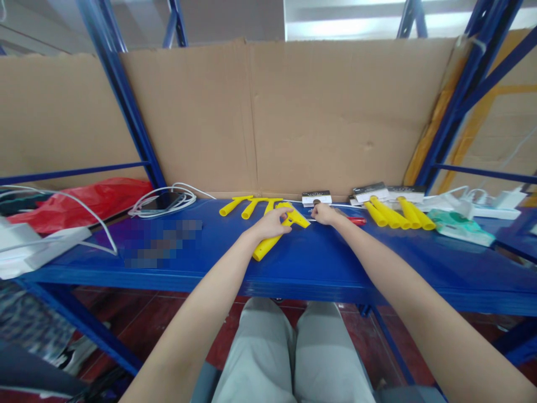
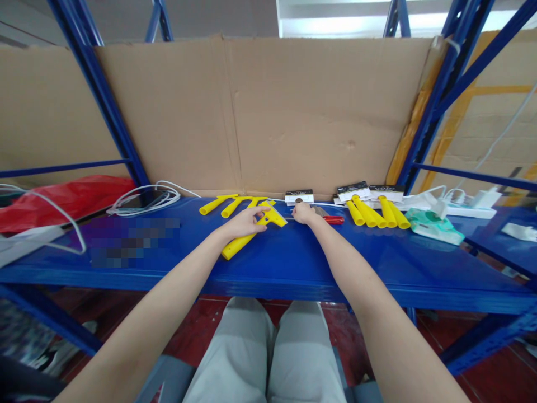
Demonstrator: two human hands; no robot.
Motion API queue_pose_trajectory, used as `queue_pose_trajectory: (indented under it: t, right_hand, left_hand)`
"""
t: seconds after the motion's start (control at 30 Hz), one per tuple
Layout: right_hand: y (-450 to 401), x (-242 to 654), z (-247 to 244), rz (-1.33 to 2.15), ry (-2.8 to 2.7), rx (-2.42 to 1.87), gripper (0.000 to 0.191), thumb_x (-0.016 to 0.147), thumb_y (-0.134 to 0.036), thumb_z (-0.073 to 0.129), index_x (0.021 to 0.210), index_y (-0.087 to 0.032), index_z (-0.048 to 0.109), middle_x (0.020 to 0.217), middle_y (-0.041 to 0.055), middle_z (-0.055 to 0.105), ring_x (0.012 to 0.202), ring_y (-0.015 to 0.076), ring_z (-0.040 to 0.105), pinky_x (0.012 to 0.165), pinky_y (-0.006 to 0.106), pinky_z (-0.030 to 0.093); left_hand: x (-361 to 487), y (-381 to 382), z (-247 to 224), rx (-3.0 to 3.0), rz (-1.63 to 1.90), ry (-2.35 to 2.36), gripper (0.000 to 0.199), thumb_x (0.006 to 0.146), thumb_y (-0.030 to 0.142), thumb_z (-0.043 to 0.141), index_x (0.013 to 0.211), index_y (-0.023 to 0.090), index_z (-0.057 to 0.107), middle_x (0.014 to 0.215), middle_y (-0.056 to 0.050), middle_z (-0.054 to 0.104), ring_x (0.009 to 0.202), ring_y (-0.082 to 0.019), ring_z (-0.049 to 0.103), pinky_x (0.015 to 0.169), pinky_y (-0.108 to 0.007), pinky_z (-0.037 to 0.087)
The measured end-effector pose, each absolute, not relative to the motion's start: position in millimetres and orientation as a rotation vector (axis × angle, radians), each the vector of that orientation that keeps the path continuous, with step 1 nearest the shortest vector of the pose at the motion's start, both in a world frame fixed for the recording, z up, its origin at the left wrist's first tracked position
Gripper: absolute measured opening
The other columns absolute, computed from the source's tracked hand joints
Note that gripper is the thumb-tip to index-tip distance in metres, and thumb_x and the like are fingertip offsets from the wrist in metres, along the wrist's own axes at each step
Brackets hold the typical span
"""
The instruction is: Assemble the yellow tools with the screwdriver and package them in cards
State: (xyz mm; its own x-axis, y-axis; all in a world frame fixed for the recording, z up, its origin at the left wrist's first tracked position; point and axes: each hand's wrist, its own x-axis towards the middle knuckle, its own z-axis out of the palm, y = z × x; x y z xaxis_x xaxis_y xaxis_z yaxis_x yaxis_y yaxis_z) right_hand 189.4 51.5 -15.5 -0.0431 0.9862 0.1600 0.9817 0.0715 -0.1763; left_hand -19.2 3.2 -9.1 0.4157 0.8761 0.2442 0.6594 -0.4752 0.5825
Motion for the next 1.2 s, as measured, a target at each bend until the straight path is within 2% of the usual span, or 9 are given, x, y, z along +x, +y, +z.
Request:
queue_pose_trajectory:
  t: [0.23, 0.33, 0.43, 0.57, 0.77, 1.07, 1.2]
  right_hand:
    - [53.2, 191.2, -18.6, 0.0, -2.094, -1.935, 0.02, 0.081, -0.01, 0.05, 0.087, -0.017, 0.068, 0.104, 0.0136, 0.07, 0.097, 0.0258, 0.064, 0.081, 0.035, 0.048]
    - [57.4, 190.1, -17.7, -0.04, -2.107, -1.851, 0.02, 0.08, -0.005, 0.047, 0.082, -0.015, 0.065, 0.099, 0.0135, 0.068, 0.096, 0.0229, 0.062, 0.082, 0.032, 0.045]
    - [58.2, 187.2, -13.8, -0.069, -2.12, -1.591, 0.02, 0.079, -0.003, 0.045, 0.076, -0.015, 0.06, 0.094, 0.0113, 0.066, 0.092, 0.0189, 0.059, 0.083, 0.028, 0.043]
    - [48.1, 183.3, -11.0, 0.017, -2.151, -1.155, 0.014, 0.08, -0.01, 0.045, 0.072, -0.018, 0.053, 0.084, 0.0066, 0.06, 0.081, 0.0171, 0.055, 0.077, 0.029, 0.043]
    - [28.3, 185.3, -23.6, 0.083, -2.255, -0.907, 0.011, 0.08, -0.012, 0.044, 0.074, -0.02, 0.048, 0.078, 0.0028, 0.054, 0.074, 0.0159, 0.05, 0.073, 0.03, 0.042]
    - [17.0, 192.2, -27.4, -0.061, -2.332, -0.763, 0.014, 0.085, -0.015, 0.046, 0.078, -0.019, 0.057, 0.083, 0.0063, 0.059, 0.08, 0.0179, 0.055, 0.077, 0.034, 0.046]
    - [12.1, 195.7, -24.8, -0.156, -2.353, -0.757, 0.026, 0.077, -0.005, 0.046, 0.085, -0.019, 0.067, 0.091, 0.0074, 0.063, 0.087, 0.0189, 0.058, 0.081, 0.035, 0.048]
  left_hand:
    - [-20.0, 7.0, -12.2, 2.287, 0.749, 1.282, 0.067, 0.07, 0.016, 0.066, 0.135, 0.018, 0.052, 0.112, -0.007, 0.06, 0.093, -0.018, 0.059, 0.084, -0.029, 0.047]
    - [-20.2, 7.9, -12.4, 2.301, 0.74, 1.272, 0.065, 0.07, 0.016, 0.065, 0.134, 0.017, 0.053, 0.111, -0.007, 0.06, 0.093, -0.018, 0.059, 0.084, -0.031, 0.048]
    - [-20.2, 8.4, -12.5, 2.309, 0.741, 1.263, 0.064, 0.071, 0.017, 0.065, 0.133, 0.016, 0.054, 0.11, -0.008, 0.061, 0.093, -0.018, 0.06, 0.084, -0.031, 0.048]
    - [-20.5, 10.0, -13.6, 2.311, 0.753, 1.244, 0.063, 0.07, 0.016, 0.064, 0.133, 0.016, 0.055, 0.111, -0.008, 0.062, 0.092, -0.018, 0.06, 0.084, -0.031, 0.048]
    - [-21.1, 13.7, -15.4, 2.331, 0.766, 1.118, 0.059, 0.068, 0.016, 0.064, 0.127, 0.018, 0.059, 0.106, -0.005, 0.063, 0.081, -0.014, 0.059, 0.079, -0.03, 0.049]
    - [-22.8, 18.3, -19.4, 2.344, 0.771, 1.071, 0.056, 0.069, 0.014, 0.064, 0.124, 0.016, 0.061, 0.102, -0.005, 0.064, 0.082, -0.015, 0.06, 0.081, -0.031, 0.05]
    - [-23.9, 21.6, -21.5, 2.338, 0.778, 1.058, 0.055, 0.069, 0.015, 0.065, 0.124, 0.016, 0.061, 0.104, -0.006, 0.064, 0.081, -0.015, 0.061, 0.082, -0.032, 0.05]
